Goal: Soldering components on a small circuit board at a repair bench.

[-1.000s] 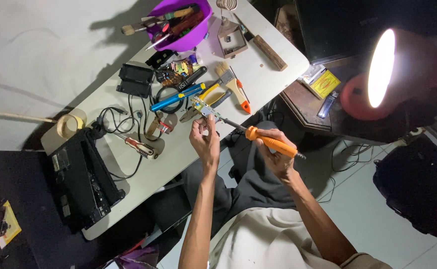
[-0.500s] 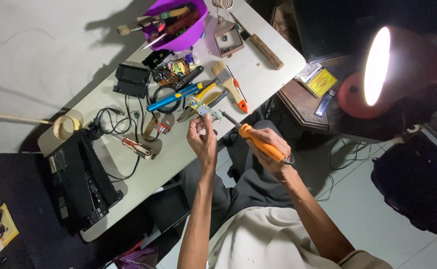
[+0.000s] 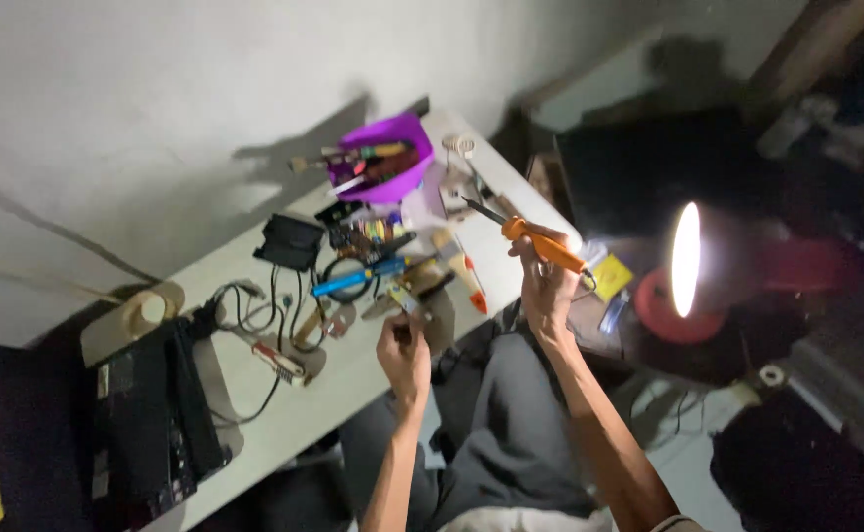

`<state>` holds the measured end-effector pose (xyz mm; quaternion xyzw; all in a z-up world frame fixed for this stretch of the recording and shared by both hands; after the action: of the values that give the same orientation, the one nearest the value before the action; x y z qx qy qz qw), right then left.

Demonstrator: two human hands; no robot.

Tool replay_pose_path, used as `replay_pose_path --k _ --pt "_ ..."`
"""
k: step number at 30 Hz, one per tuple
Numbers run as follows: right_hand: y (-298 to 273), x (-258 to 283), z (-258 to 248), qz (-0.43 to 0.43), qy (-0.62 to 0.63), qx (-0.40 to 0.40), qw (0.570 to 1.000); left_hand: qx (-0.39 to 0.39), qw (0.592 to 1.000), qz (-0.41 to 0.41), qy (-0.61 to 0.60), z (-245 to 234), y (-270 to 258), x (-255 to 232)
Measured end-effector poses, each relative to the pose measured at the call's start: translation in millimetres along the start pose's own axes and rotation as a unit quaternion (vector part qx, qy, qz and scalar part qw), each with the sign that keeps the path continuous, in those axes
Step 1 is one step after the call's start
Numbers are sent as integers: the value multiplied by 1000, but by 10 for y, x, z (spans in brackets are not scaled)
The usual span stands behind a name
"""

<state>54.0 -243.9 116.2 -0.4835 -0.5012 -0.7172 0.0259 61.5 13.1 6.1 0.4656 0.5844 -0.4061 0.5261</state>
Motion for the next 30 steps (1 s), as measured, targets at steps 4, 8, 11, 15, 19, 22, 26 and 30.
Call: replay_pose_path --k 4,8,11,15,19,22,26,30 --pt "429 -117 128 -17 -23 3 1000 8 1000 -11 -12 24 -28 -128" --pt "649 -193 320 -38 -151 4 988 16 999 -7 -42 -41 -58 -124" --pt "783 -301 452 -41 -129 16 991 25 998 21 -57 -93 -32 -128" --pt "838 -703 663 -66 -121 73 988 119 911 -43 -392 -152 -105 -177" --pt "906 -748 870 -60 -143 102 983 48 986 23 -158 -352 -165 46" --pt "937 -717 966 -60 -162 119 978 112 920 -36 -375 -436 -152 355" --pt "936 -796 989 -19 -141 140 980 134 795 -50 -590 -419 31 1252" --pt "828 -788 1028 32 -103 197 975 116 711 -74 -690 -374 178 1754"
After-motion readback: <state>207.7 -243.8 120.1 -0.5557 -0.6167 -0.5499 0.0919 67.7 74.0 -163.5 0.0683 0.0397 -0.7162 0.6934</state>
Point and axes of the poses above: each hand's wrist, its own y-axis towards the middle knuckle, its own z-axis out of the palm, x = y × z, the point moved 7 cm from there along y, towards the middle knuckle, and after that the axes turned 5 degrees about -y, right-handed, at the moved point
